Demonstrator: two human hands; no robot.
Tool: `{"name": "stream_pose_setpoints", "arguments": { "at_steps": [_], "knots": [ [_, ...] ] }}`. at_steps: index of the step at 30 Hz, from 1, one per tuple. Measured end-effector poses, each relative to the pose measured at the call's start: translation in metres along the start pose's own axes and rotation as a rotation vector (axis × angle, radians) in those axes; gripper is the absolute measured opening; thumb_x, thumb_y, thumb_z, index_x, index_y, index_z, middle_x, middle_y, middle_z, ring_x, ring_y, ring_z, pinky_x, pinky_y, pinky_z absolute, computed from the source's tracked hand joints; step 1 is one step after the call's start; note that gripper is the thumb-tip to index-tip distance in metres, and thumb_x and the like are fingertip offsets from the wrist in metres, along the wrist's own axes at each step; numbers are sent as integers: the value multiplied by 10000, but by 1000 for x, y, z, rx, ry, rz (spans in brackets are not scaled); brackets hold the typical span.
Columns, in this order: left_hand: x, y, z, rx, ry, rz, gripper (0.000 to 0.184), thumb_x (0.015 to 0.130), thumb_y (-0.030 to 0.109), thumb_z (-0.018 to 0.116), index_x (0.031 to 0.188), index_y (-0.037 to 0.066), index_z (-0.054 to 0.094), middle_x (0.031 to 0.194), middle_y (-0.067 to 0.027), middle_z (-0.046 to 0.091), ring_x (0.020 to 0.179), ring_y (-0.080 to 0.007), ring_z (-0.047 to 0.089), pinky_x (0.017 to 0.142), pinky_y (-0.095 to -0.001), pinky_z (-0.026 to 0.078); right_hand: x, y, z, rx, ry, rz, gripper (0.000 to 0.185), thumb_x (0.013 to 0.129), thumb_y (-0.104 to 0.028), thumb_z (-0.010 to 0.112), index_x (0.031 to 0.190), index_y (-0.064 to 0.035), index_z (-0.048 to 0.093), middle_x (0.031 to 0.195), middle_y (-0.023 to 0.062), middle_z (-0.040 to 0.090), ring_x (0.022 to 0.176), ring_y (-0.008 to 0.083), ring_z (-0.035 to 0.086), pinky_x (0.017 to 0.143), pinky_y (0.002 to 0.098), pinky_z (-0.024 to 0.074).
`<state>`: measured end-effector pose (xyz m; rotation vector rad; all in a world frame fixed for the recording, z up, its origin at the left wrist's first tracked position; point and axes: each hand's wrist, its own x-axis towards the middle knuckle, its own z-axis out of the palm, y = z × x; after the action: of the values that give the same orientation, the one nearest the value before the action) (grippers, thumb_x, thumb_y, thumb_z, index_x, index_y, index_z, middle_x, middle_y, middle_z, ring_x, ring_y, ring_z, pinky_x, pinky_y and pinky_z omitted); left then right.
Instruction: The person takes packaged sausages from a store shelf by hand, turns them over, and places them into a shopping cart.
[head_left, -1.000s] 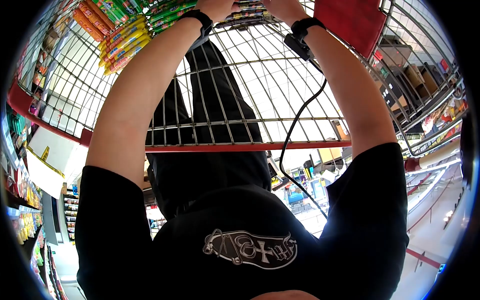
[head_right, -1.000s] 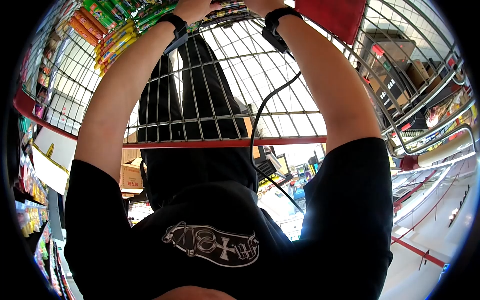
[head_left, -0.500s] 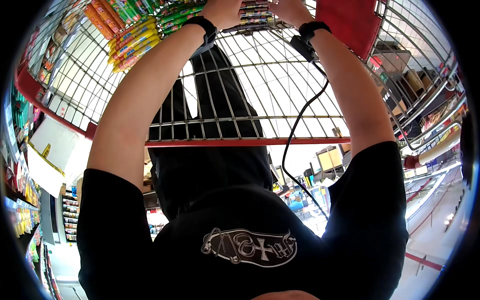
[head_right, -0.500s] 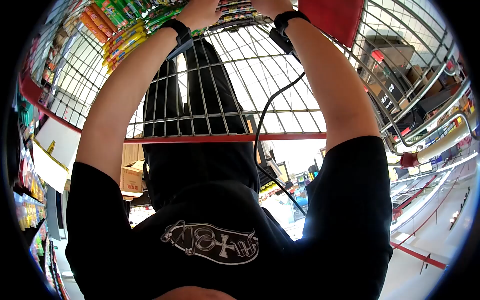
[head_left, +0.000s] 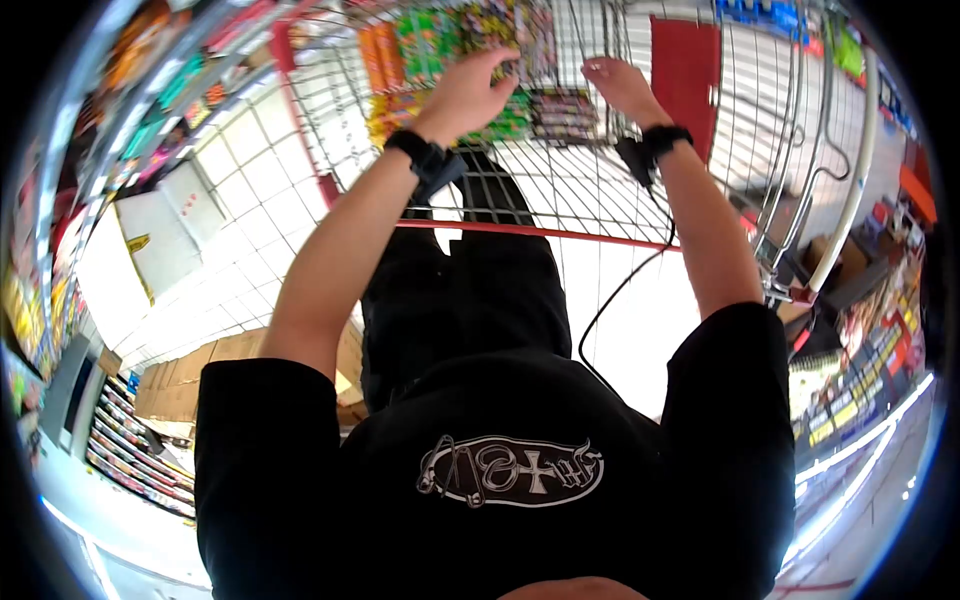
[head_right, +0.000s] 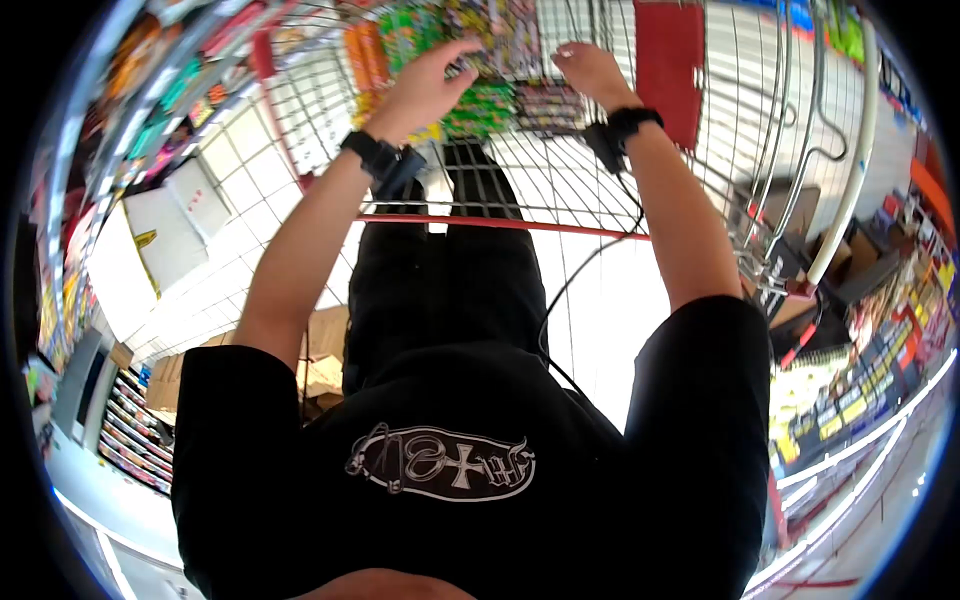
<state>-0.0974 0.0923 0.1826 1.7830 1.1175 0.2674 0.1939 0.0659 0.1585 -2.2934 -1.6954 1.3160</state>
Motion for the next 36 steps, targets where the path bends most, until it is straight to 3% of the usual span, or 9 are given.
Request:
{"name": "stream_pose_setpoints", "arguments": {
  "at_steps": [2, 6, 8, 13, 18, 22, 25, 28, 36],
  "knots": [
    [-35, 21, -52, -121, 58, -13, 437, 1022, 322, 635, 1415, 137, 589, 1386, -140, 647, 947, -270, 717, 889, -402, 562, -9, -37, -1, -56, 162, -270, 395, 984, -366, 620, 1246, -85, 708, 1012, 169, 766, 904, 382, 728, 858, 418, 571],
    [-127, 44, -139, -232, 187, -176, 388, 986, 211, 662, 1339, 56, 616, 1322, -189, 669, 1176, -344, 671, 972, -397, 544, -59, -153, -10, 53, 270, -373, 323, 985, -302, 663, 1231, -100, 714, 992, 156, 767, 885, 368, 735, 796, 392, 583],
    [-172, 16, -160, -195, 402, 6, 386, 977, 182, 692, 1354, 125, 635, 1339, -157, 654, 1150, -283, 668, 933, -386, 555, -89, -212, -3, 174, 373, -450, 294, 976, -256, 691, 1220, -95, 715, 976, 156, 766, 873, 313, 751, 783, 369, 582],
    [-276, -6, -242, -247, 557, -112, 374, 977, 168, 690, 1345, 119, 644, 1383, -99, 647, 1263, -263, 620, 997, -390, 532, -149, -340, 13, 358, 314, -429, 321, 987, -266, 697, 1248, -77, 708, 945, 123, 768, 868, 196, 743, 786, 319, 565],
    [-341, -21, -312, -188, 717, -56, 352, 976, 153, 686, 1323, 105, 653, 1345, -94, 669, 1221, -251, 643, 986, -391, 537, -174, -432, 34, 369, 329, -708, 310, 1022, -245, 663, 1264, -54, 695, 1033, 95, 766, 929, 153, 722, 833, 312, 551],
    [-352, -37, -348, -164, 825, 60, 344, 974, 133, 682, 1316, 104, 661, 1278, -94, 697, 1167, -230, 666, 937, -352, 553, -183, -477, 50, 420, 278, -775, 304, 1020, -224, 659, 1265, -47, 698, 1020, 103, 766, 901, 161, 719, 816, 307, 559],
    [-347, -35, -372, -57, 866, 81, 389, 948, 172, 711, 1328, 105, 658, 1243, -119, 706, 943, -249, 709, 826, -341, 574, -181, -496, 53, 413, 249, -771, 321, 1018, -219, 664, 1282, -39, 688, 1014, 105, 765, 910, 147, 715, 813, 301, 558],
    [-328, -43, -389, -73, 967, 190, 358, 919, 144, 706, 1257, 32, 663, 1235, -207, 687, 1111, -381, 664, 954, -425, 536, -153, -516, 60, 401, 230, -810, 307, 1018, -194, 669, 1277, -30, 686, 1021, 72, 762, 936, 114, 702, 833, 277, 548],
    [-264, -48, -473, 38, 1006, 279, 423, 903, 164, 701, 1289, 5, 631, 1193, -221, 690, 1049, -400, 676, 914, -444, 546, -76, -597, 48, 448, 158, -833, 324, 1037, -208, 659, 1290, -6, 677, 1091, 55, 731, 968, 106, 662, 879, 251, 518]
  ]
}}
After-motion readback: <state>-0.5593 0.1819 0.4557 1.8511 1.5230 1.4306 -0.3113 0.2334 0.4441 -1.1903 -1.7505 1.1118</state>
